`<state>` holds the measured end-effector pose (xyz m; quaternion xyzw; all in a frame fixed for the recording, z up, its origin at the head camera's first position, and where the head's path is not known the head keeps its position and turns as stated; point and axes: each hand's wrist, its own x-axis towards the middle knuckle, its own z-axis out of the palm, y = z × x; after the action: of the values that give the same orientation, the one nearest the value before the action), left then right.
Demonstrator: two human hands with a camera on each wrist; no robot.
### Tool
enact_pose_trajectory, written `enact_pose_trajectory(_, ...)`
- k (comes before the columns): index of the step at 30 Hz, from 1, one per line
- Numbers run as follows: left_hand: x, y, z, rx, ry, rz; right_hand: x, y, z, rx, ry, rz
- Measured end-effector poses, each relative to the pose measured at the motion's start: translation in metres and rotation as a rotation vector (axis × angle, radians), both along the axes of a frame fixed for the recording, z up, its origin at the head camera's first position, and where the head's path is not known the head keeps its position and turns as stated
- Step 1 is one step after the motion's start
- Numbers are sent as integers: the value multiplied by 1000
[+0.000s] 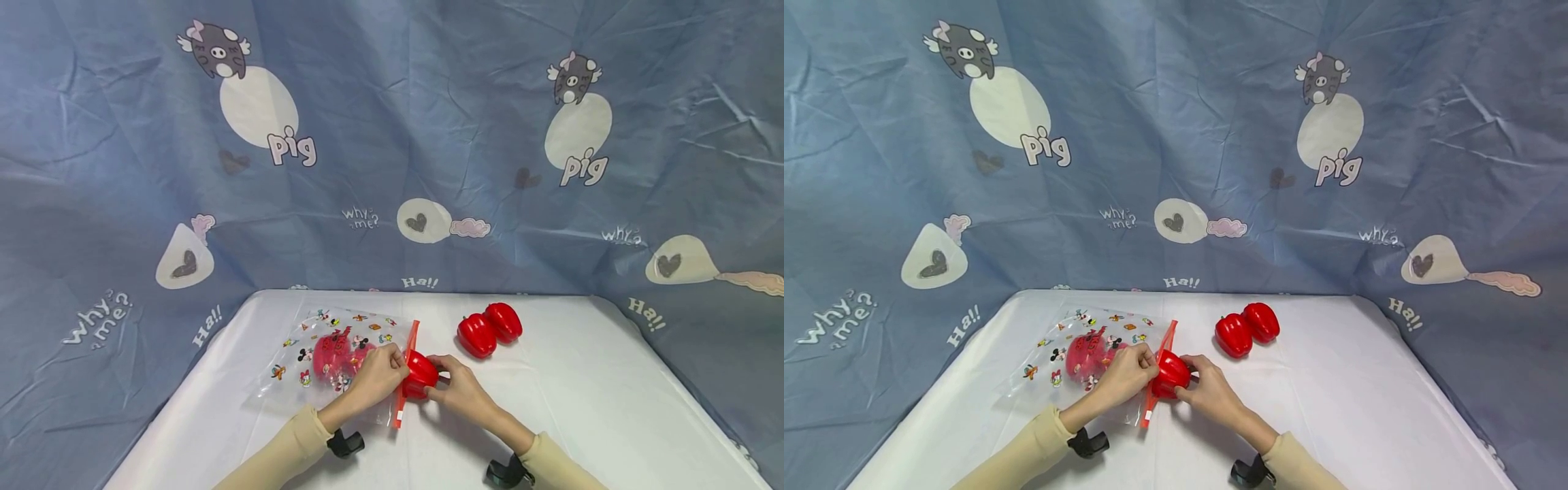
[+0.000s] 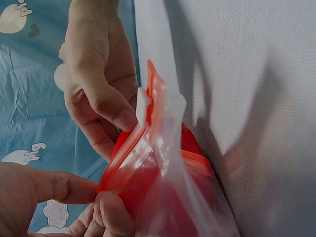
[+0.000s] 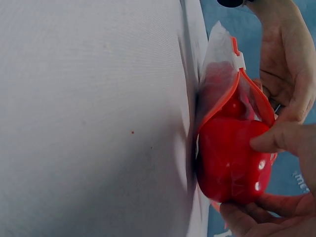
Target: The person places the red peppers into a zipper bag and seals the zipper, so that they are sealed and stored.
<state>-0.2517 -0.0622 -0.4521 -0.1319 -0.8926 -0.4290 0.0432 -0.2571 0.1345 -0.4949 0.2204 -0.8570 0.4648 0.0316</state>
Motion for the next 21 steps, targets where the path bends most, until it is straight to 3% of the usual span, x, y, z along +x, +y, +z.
enact_pose_trajectory(3,0,0,0,6,-2,0,0,0,0,28,1,14)
enact_pose_trajectory(21,-1,0,-2,-10,10,0,-4,-10,-8,-43,1,62)
